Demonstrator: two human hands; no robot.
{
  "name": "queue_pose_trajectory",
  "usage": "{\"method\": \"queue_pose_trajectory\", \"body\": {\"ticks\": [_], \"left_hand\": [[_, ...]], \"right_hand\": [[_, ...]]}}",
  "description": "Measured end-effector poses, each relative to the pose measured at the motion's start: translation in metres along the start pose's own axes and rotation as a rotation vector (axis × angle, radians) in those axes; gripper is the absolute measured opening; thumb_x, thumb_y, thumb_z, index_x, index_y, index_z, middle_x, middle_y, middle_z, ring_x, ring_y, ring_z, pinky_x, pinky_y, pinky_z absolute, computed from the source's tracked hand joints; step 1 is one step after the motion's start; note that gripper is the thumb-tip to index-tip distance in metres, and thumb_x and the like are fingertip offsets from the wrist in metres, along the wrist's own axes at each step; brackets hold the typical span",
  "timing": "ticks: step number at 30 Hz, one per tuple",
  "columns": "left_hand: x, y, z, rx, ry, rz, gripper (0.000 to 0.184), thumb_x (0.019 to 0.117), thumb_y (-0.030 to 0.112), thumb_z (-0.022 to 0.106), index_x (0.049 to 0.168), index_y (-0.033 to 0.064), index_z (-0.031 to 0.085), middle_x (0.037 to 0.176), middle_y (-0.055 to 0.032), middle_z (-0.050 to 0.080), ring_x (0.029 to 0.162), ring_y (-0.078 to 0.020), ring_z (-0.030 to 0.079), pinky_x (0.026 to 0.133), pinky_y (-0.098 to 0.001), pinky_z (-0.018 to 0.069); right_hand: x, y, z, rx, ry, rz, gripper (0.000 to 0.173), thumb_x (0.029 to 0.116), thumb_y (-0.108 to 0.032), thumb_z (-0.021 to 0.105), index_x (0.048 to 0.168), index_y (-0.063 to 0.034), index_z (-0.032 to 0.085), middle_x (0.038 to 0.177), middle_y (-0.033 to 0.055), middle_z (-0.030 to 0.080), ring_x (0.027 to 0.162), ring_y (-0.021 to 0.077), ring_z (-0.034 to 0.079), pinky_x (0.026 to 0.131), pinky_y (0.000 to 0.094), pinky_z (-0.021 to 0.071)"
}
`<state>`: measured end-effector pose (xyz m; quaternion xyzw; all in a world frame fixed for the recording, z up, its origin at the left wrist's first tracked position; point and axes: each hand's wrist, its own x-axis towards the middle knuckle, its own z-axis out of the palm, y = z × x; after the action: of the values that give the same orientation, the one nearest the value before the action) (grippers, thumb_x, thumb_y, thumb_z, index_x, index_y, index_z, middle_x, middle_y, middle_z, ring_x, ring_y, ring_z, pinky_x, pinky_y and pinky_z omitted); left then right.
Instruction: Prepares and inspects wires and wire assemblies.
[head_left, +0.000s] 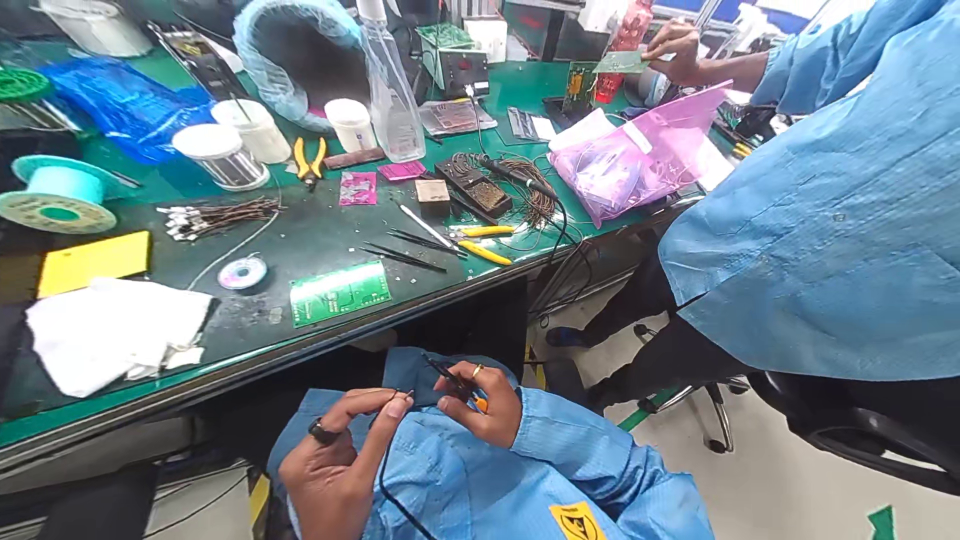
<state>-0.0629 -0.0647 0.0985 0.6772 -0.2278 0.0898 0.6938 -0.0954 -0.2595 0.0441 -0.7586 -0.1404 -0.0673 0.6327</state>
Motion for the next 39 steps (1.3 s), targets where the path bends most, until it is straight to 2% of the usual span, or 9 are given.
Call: {"method": "queue_pose_trajectory", "body": {"ticks": [19, 25, 33, 36, 39], "left_hand": [[-0.001, -0.002, -0.001, -0.018, -0.006, -0.009, 0.008, 0.0958, 0.023, 0.071, 0.103, 0.0213, 0.076, 0.094, 0.0047, 0.076, 0.083, -0.0103, 0.072, 0.078, -0.0236, 0.0608], [-0.001, -0.002, -0.001, -0.007, -0.017, -0.015, 0.008, 0.0964, 0.024, 0.071, 0.103, 0.0230, 0.076, 0.095, 0.0061, 0.076, 0.084, -0.0097, 0.072, 0.078, -0.0240, 0.0609], [0.001, -0.005, 0.003, 0.014, 0.009, -0.019, 0.008, 0.0959, 0.024, 0.071, 0.102, 0.0212, 0.076, 0.093, 0.0055, 0.075, 0.083, -0.0102, 0.072, 0.080, -0.0243, 0.0605], [0.008, -0.001, 0.011, 0.033, 0.035, -0.011, 0.007, 0.0964, 0.021, 0.070, 0.101, 0.0175, 0.074, 0.096, 0.0035, 0.075, 0.088, -0.0125, 0.072, 0.083, -0.0284, 0.0609], [0.009, 0.012, 0.014, 0.006, 0.052, 0.029, 0.006, 0.0968, 0.011, 0.068, 0.100, 0.0082, 0.072, 0.102, -0.0034, 0.075, 0.098, -0.0171, 0.072, 0.089, -0.0348, 0.0608]], "right_hand": [[0.000, 0.004, 0.002, -0.006, -0.015, 0.022, 0.027, 0.0983, -0.016, 0.064, 0.114, 0.0055, 0.066, 0.093, 0.0137, 0.069, 0.080, 0.0151, 0.066, 0.076, 0.0324, 0.0565], [-0.001, 0.001, 0.001, -0.019, -0.015, 0.040, 0.027, 0.0977, -0.015, 0.064, 0.115, 0.0056, 0.067, 0.096, 0.0146, 0.071, 0.085, 0.0176, 0.068, 0.080, 0.0363, 0.0578], [-0.001, 0.000, 0.001, -0.005, -0.016, 0.025, 0.027, 0.0979, -0.015, 0.065, 0.115, 0.0060, 0.066, 0.096, 0.0146, 0.070, 0.083, 0.0161, 0.067, 0.079, 0.0336, 0.0574], [0.000, -0.009, 0.002, 0.035, 0.023, 0.005, 0.026, 0.0971, -0.012, 0.064, 0.114, 0.0072, 0.066, 0.095, 0.0133, 0.070, 0.082, 0.0126, 0.066, 0.076, 0.0299, 0.0571], [-0.005, -0.030, 0.014, 0.139, 0.052, 0.012, 0.024, 0.0960, -0.008, 0.063, 0.114, 0.0084, 0.064, 0.096, 0.0092, 0.069, 0.083, 0.0069, 0.065, 0.077, 0.0252, 0.0578]]}}
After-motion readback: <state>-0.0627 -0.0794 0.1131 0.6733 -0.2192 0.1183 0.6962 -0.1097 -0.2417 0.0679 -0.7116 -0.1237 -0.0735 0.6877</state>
